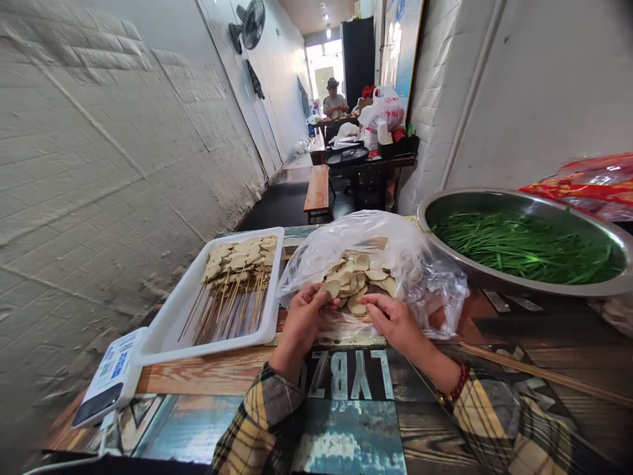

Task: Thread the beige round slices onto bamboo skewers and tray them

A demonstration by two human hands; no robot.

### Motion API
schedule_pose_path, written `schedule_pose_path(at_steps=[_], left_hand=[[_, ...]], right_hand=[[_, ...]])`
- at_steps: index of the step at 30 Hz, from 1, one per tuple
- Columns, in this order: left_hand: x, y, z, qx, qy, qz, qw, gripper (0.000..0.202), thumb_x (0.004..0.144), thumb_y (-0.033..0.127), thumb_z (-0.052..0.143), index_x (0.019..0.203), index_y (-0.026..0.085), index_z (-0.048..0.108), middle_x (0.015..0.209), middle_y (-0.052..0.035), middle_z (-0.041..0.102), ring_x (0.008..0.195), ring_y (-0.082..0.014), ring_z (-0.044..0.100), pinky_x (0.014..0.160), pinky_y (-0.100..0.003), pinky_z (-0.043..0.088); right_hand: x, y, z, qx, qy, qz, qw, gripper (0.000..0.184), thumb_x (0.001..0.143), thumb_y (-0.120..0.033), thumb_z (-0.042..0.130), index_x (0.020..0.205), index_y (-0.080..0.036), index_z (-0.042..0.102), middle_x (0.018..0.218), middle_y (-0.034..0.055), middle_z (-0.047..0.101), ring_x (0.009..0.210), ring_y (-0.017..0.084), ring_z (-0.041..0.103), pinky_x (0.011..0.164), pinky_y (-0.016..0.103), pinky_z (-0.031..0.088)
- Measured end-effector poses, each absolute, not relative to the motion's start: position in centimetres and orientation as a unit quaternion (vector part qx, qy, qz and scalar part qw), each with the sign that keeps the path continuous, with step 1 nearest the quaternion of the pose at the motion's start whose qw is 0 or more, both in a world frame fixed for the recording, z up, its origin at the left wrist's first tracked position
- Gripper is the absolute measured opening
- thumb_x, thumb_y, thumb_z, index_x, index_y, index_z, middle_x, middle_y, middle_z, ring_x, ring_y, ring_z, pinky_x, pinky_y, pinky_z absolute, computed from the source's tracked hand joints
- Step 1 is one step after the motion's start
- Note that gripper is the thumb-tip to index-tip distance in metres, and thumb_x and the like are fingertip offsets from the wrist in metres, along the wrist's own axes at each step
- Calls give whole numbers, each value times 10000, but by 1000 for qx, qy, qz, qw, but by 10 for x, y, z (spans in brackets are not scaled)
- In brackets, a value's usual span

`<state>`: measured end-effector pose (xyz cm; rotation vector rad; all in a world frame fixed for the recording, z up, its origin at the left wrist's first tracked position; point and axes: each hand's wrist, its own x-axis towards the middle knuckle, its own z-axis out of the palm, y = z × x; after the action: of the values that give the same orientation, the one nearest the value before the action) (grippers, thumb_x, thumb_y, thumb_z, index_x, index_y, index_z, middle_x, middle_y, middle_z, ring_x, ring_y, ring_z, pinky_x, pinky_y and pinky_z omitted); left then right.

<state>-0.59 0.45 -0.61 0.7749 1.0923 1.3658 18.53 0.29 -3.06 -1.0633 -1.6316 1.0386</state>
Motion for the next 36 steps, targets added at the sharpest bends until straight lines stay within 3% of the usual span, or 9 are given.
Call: schedule_pose_path(at_steps=[4, 7, 13, 19, 27, 36], left_hand=[[-1, -1, -5, 321, 463, 564, 604, 372, 601, 328, 837, 846, 144, 626, 701, -12, 679, 609, -135, 656, 580, -233, 509], [0, -3, -5, 320, 462, 559, 610, 399, 585, 334, 850, 861, 138, 639, 700, -19, 688, 615, -149, 666, 605, -252, 520], [2, -2, -7, 337, 459, 558, 603, 378, 611, 315, 836, 887, 135, 650, 666, -19, 687, 580, -128, 634, 561, -215, 473], [2, -3, -6, 341, 461, 565, 594, 347, 614, 316, 833, 858, 141, 660, 661, -5, 668, 572, -103, 600, 544, -192, 434], [3, -4, -5, 341, 456, 566, 596, 326, 614, 289, 830, 860, 144, 672, 700, -5, 668, 585, -92, 584, 549, -185, 420], [5, -6, -4, 384, 458, 566, 567, 283, 649, 303, 809, 836, 141, 670, 696, -15, 673, 621, -120, 596, 617, -233, 466]], right_hand=[[180, -7, -32, -381, -714, 402, 429, 254, 886, -297, 526, 977, -212, 748, 766, 44, 746, 728, 199, 691, 643, 282, 532], [179, -10, -31, -370, -722, 400, 426, 247, 883, -274, 536, 990, -226, 754, 924, 50, 766, 860, 217, 709, 764, 317, 552], [180, -9, -28, -373, -721, 414, 413, 299, 876, -237, 526, 1086, -206, 738, 917, 55, 761, 925, 237, 701, 740, 323, 570], [181, -10, -28, -379, -719, 425, 399, 320, 888, -253, 513, 1120, -208, 729, 753, 37, 739, 861, 233, 704, 623, 288, 567], [182, -8, -33, -369, -729, 405, 412, 321, 900, -239, 507, 1145, -228, 715, 1038, 43, 754, 947, 219, 705, 843, 352, 566], [181, -8, -31, -369, -736, 388, 414, 317, 899, -198, 500, 1132, -212, 715, 1082, 53, 746, 988, 225, 703, 857, 352, 565]])
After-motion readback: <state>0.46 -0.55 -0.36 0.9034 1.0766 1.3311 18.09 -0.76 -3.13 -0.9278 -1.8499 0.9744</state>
